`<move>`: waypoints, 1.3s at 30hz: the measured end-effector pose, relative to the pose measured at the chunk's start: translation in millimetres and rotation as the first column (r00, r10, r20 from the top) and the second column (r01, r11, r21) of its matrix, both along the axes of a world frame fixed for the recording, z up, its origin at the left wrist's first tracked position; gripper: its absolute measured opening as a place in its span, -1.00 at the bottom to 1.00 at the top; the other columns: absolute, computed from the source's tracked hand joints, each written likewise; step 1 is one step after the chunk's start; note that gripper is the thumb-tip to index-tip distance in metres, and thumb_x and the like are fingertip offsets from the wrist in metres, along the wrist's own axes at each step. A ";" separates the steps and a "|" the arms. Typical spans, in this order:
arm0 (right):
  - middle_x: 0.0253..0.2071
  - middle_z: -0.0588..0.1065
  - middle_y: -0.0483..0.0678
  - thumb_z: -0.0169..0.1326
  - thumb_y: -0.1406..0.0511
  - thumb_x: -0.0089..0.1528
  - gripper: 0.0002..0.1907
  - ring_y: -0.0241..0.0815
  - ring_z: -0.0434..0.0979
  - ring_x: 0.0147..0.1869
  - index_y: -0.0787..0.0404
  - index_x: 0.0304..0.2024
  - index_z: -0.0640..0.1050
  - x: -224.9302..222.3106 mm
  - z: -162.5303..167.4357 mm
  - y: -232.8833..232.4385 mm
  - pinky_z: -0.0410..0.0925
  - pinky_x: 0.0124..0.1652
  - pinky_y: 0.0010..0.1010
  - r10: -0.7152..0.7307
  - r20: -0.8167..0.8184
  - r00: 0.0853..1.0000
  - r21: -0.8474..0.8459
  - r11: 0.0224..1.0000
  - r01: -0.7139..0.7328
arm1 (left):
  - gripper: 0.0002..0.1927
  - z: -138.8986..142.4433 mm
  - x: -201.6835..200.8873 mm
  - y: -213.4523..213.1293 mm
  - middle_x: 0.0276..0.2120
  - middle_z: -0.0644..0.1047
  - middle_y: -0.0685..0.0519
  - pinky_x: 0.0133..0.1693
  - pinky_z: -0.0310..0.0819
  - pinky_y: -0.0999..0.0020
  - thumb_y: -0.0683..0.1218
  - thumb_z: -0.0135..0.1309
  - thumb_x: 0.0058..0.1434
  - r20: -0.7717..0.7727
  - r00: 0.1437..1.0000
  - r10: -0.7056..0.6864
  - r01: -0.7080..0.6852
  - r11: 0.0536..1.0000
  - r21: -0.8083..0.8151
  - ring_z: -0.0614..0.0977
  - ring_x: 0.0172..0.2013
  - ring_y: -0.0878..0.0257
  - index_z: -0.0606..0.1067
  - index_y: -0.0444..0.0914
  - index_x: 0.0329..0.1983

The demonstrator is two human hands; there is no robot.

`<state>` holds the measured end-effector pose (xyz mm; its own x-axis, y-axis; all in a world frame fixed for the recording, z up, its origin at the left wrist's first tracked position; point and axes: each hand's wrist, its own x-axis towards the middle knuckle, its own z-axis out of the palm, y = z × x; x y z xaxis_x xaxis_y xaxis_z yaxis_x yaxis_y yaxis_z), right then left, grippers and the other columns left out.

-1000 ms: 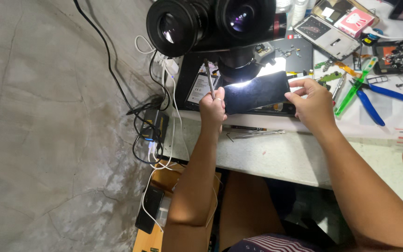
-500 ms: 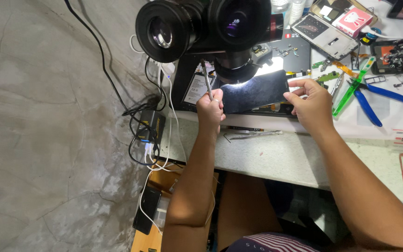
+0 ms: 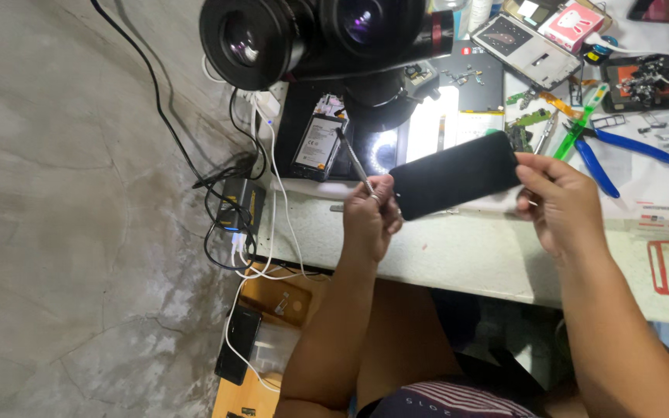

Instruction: The person removes a battery from a disassembled smartphone, places it on the table, and then uses a screwdriver to unscrew screws from the phone's frame. The person continues to manipulate the phone and tools throughout the clip.

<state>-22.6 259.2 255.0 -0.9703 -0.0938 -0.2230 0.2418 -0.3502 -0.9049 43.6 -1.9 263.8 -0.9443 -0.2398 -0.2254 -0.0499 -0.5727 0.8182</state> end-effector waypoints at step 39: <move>0.39 0.16 0.57 -0.21 -0.20 0.38 -0.07 0.54 0.34 0.34 0.34 0.53 0.05 127.0 -34.3 76.0 0.32 0.15 0.30 0.634 -0.182 0.752 -0.728 0.427 -0.537 | -0.89 7.5 19.3 79.2 -0.21 0.60 0.07 -0.08 0.49 0.40 -0.19 0.07 0.42 -0.280 0.826 -0.489 0.094 0.610 -0.787 0.57 -0.18 0.33 0.52 -0.28 -0.03</move>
<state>104.4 335.2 220.8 -0.5934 -0.7990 0.0977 0.7167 -0.5797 -0.3877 62.9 77.4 271.4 -0.9281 0.1744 0.3289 0.3589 0.1851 0.9148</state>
